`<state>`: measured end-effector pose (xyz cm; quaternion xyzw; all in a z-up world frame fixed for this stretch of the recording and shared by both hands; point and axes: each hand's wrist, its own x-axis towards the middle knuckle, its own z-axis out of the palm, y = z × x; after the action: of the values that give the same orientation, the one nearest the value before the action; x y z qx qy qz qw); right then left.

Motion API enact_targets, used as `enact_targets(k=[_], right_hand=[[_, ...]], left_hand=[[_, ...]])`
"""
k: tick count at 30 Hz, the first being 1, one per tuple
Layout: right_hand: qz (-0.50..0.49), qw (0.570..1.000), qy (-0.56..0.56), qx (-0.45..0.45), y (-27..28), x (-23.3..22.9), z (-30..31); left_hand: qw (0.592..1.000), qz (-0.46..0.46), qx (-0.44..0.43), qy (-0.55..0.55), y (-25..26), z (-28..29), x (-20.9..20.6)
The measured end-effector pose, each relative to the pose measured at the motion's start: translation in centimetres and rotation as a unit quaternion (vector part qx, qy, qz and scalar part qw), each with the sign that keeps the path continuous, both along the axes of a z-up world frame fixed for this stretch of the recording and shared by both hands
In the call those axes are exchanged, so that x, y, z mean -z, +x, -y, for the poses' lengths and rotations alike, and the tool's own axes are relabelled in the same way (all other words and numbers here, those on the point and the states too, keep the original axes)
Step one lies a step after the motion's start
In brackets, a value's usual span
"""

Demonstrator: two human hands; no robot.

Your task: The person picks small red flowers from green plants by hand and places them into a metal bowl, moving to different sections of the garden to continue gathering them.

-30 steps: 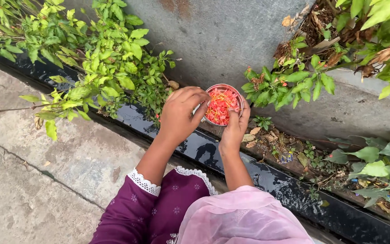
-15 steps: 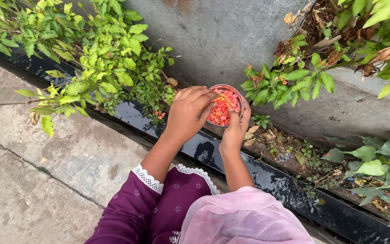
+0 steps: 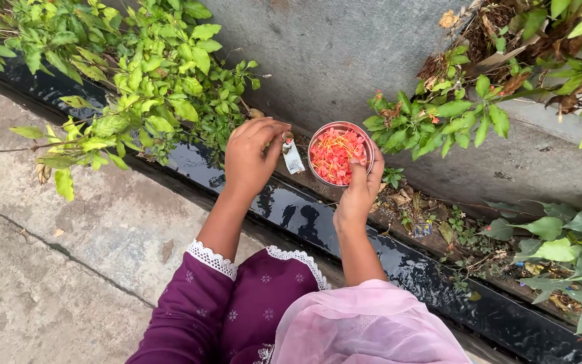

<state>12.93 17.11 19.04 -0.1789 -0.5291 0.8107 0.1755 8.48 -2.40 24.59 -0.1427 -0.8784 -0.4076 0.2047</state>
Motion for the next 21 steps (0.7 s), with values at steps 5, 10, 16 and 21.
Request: enact_targets(k=[5,10,16,21], right_hand=[[0.004,1.000,-0.005,-0.001,0.3,0.3,-0.3],[0.017,0.999,-0.032,-0.004,0.2,-0.5,-0.4],[0.059,0.998,-0.018,0.010,0.5,-0.4,-0.6],[0.028,1.000,0.004,0.001,1.1,-0.1,-1.0]], left_hand=[[0.999,0.030,-0.022,0.014,-0.2,0.7,3.3],[0.998,0.056,-0.031,-0.006,-0.5,0.4,6.7],[0.991,0.132,-0.012,-0.010,-1.5,-0.6,11.5],[0.985,0.138,-0.003,-0.100,-2.3,-1.3,17.0]])
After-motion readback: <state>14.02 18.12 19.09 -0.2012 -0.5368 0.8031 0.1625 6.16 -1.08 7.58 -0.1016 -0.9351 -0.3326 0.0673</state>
